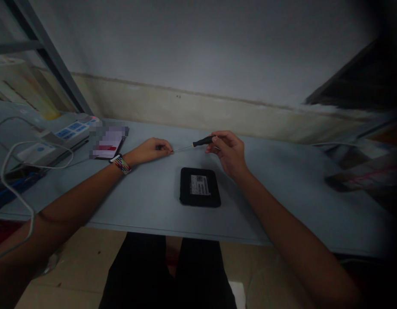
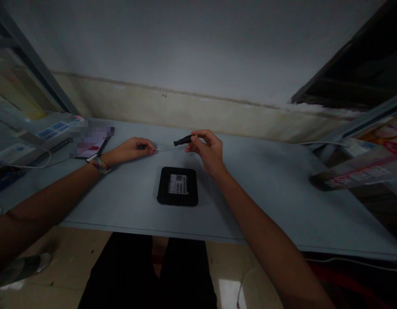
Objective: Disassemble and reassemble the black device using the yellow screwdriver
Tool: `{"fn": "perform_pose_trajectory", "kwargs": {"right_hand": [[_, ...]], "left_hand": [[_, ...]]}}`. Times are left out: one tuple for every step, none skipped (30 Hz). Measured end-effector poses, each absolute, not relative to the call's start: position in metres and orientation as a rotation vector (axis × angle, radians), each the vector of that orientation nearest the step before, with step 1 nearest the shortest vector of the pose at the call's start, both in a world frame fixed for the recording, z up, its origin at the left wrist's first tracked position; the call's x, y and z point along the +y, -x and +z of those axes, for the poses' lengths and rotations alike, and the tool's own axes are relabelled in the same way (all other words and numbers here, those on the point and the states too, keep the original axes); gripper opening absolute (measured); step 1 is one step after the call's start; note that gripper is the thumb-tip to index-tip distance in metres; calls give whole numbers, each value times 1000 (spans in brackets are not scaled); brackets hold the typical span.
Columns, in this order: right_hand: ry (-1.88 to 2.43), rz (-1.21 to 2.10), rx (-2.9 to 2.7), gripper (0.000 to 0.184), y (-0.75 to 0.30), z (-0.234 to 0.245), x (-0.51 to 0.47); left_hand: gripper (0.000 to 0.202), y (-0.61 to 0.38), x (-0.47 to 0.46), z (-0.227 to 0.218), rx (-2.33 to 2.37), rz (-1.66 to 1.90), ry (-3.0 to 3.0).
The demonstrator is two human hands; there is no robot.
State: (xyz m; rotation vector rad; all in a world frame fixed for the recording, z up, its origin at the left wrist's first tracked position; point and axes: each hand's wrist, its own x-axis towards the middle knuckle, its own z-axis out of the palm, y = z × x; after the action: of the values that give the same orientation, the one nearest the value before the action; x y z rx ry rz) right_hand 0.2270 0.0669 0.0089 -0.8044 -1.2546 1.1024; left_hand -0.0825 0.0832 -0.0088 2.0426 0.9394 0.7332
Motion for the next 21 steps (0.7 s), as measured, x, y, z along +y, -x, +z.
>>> {"fn": "perform_pose_trajectory", "kwargs": {"right_hand": [[803,1102,-1257,26,-227,8,67],[799,1102,-1258,26,-227,8,67],[793,1103,-1258,26,-227,8,67],[788,1105,-1256,26,-227,7,68],[782,1107,-1254,25,-227,7,68],[777,1107,-1251,25,-227,7,68],[775,1108,-1249,25,-227,7,67],[777,1107,-1248,25,-227,7,67],[781,1107,-1250,25,-227,7,67],[786,1105,-1252,25,-227,8,66],[790,1104,-1255,25,-227,8,66],[793,1104,-1256,25,-227,8,66],[791,1106,-1255,25,-227,8,65],[785,1110,-1252,25,-227,8,65],[778,1121,-1249,25,-227,9,64],[769,1136,-1247,25,-227,9,64],[762,1154,-1246,26,-227,10,64],[754,1173,-1246,26,-227,10,63],[748,1192,-1245,27,-227,11,63],[744,1208,-1243,27,-227,11,62],[743,1219,-1241,28,-227,12,62]], "left_hand": [[24,82,83,-9,943,731,-2051],[24,82,84,-9,945,732,-2057],[24,82,84,-9,945,735,-2061],[23,82,84,-10,942,739,-2063],[23,82,84,-10,939,743,-2063],[23,82,85,-11,937,743,-2062],[23,82,85,-11,937,740,-2060],[23,82,85,-11,940,736,-2058],[24,83,84,-11,944,733,-2055],[24,83,84,-11,948,731,-2051],[25,83,84,-11,951,732,-2048],[25,83,84,-11,954,732,-2047],[26,83,84,-11,956,731,-2048],[26,83,83,-10,959,728,-2051],[26,82,83,-10,963,724,-2054],[26,82,83,-10,969,720,-2056],[26,82,83,-9,973,717,-2056],[26,82,83,-9,976,716,-2056],[26,82,82,-9,977,722,-2054],[27,82,82,-9,978,729,-2053],[28,82,82,-9,978,735,-2054]]}}
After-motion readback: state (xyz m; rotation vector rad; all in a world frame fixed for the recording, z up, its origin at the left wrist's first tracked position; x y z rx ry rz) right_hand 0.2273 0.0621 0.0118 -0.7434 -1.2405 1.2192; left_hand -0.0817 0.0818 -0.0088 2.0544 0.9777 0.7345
